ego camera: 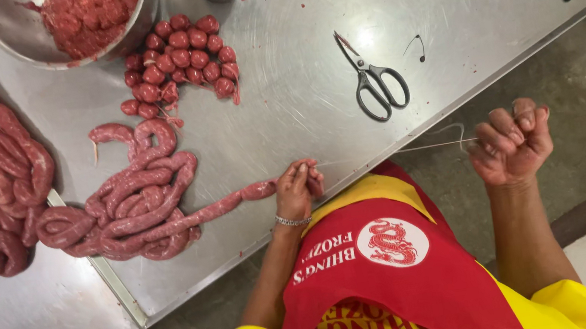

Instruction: The person ties sections of stuffed sausage casings using string and cuts them into individual links using scissors on a metal workspace.

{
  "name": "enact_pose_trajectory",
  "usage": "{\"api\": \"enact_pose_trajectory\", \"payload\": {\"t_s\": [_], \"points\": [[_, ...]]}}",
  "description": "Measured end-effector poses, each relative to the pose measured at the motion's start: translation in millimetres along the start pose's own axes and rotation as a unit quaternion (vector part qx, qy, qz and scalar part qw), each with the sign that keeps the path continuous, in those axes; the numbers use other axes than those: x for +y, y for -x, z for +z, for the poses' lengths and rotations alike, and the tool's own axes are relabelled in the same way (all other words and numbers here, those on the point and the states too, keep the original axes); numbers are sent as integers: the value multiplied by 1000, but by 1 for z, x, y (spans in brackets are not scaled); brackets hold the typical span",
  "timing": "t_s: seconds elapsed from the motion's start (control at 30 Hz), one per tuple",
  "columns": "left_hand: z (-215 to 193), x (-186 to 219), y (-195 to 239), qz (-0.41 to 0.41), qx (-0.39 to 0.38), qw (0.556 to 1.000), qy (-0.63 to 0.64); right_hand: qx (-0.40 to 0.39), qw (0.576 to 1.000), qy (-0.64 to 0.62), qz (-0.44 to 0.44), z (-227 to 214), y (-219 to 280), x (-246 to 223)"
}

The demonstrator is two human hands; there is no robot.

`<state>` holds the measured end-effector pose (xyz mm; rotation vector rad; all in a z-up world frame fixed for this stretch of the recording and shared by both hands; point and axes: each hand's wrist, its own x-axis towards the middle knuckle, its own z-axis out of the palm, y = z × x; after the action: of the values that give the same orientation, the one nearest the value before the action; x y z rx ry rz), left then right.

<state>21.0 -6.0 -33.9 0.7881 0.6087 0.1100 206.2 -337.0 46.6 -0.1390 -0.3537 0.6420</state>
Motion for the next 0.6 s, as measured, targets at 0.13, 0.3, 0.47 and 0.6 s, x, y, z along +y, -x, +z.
{"api": "enact_pose_trajectory", "payload": {"t_s": [0.13, 0.3, 0.47, 0.6], "points": [[6, -7, -14, -85, 17, 993, 81, 273, 669, 636, 272, -6, -17, -15], [19, -28, -33, -49, -22, 998, 29, -87, 441, 783, 430, 12, -9, 2], [17, -40, -49, -10, -76, 997, -4, 195, 401, 791, 419, -10, -47, 36], [22, -33, -40, 9, -57, 983, -176, -18, 522, 736, 431, 7, -58, 90]]}}
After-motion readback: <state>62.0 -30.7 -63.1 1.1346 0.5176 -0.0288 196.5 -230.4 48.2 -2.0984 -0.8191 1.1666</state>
